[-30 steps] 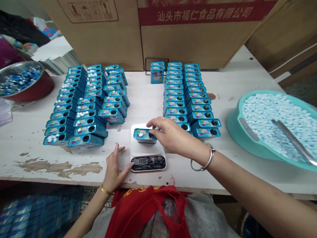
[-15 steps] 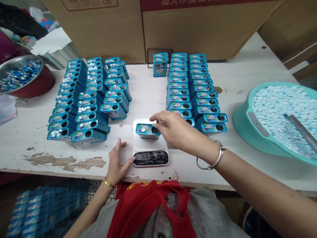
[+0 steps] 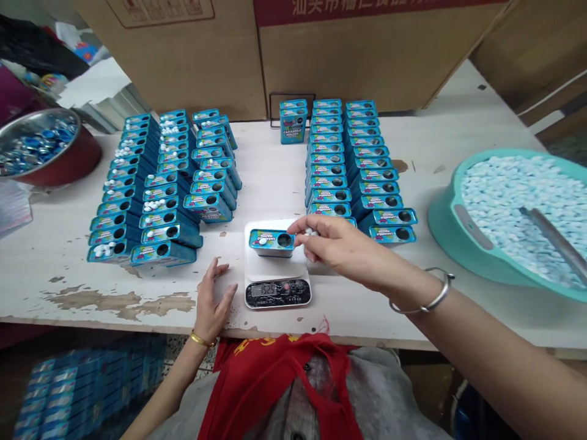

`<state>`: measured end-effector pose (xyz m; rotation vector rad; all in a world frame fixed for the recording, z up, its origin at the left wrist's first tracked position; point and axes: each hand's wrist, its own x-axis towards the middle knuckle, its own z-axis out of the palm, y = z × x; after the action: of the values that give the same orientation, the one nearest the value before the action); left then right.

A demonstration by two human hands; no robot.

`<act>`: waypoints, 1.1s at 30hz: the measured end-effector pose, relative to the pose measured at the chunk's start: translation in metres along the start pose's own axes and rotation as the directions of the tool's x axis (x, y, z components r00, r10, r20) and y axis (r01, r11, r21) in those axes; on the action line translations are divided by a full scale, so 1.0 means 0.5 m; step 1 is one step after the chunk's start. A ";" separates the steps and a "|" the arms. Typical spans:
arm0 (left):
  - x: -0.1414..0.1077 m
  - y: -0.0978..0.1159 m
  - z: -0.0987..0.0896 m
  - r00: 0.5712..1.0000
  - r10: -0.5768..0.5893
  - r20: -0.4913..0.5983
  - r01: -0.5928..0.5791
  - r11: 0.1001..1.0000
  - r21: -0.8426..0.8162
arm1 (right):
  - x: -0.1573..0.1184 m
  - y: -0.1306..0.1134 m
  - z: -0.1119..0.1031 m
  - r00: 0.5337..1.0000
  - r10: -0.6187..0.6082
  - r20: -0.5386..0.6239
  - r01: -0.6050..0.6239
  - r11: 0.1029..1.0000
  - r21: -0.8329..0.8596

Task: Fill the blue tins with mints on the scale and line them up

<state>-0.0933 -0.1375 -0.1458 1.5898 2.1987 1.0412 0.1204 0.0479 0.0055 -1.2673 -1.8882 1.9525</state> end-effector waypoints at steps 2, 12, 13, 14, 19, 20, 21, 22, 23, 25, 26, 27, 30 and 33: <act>0.001 -0.002 0.000 1.000 0.000 0.000 0.000 1.000 0.008 | 0.010 -0.013 0.011 0.999 -0.037 0.032 0.040 0.994 -0.099; 0.004 -0.005 0.004 1.000 0.021 -0.005 -0.021 0.999 0.050 | 0.022 -0.031 0.022 0.984 -0.180 -0.012 0.179 0.980 -0.093; 0.004 -0.005 0.004 1.000 0.021 -0.007 -0.020 0.999 0.048 | 0.017 -0.031 0.019 0.987 -0.162 -0.018 0.162 0.987 -0.001; 0.004 -0.005 0.004 1.000 0.020 -0.010 -0.019 0.999 0.044 | 0.011 -0.031 0.016 0.989 -0.147 -0.015 0.147 0.984 0.105; 0.003 -0.005 0.004 1.000 0.016 -0.019 -0.015 1.000 0.025 | -0.035 0.018 0.008 1.000 0.020 -0.024 -0.003 0.827 0.562; 0.002 -0.006 0.004 1.000 0.013 -0.022 -0.012 1.000 0.020 | -0.045 0.041 0.010 0.997 0.070 -0.043 -0.027 0.777 0.629; 0.002 -0.006 0.004 1.000 0.009 -0.022 -0.008 1.000 0.015 | -0.054 0.068 0.013 0.990 0.125 -0.065 -0.046 0.722 0.690; 0.002 -0.007 0.004 1.000 0.002 -0.022 -0.002 1.000 0.006 | -0.063 0.098 0.016 0.978 0.185 -0.095 -0.054 0.666 0.744; 0.002 -0.007 0.004 1.000 -0.008 -0.021 0.007 1.000 -0.009 | -0.071 0.129 0.021 0.965 0.243 -0.101 -0.075 0.622 0.780; 0.005 -0.004 0.001 0.999 -0.033 -0.019 0.032 0.998 -0.049 | -0.085 0.188 0.031 0.938 0.329 -0.111 -0.094 0.548 0.831; 0.009 -0.001 -0.001 0.999 -0.042 -0.020 0.041 0.997 -0.068 | -0.091 0.214 0.036 0.923 0.368 -0.112 -0.102 0.514 0.852; 0.014 0.005 -0.005 0.999 -0.043 -0.023 0.041 0.996 -0.082 | -0.096 0.236 0.041 0.906 0.407 -0.115 -0.111 0.490 0.864; 0.039 0.037 -0.023 0.998 0.034 -0.045 -0.037 0.997 -0.065 | -0.106 0.278 0.050 0.871 0.472 -0.134 -0.117 0.464 0.878; 0.072 0.083 -0.043 0.978 0.201 -0.060 -0.201 0.980 0.014 | -0.107 0.297 0.054 0.889 0.437 -0.139 -0.096 0.472 0.876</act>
<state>-0.0888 -0.1073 -0.0950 1.8384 2.1162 1.1506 0.2020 -0.0358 -0.1043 -1.4316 -0.3519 2.1266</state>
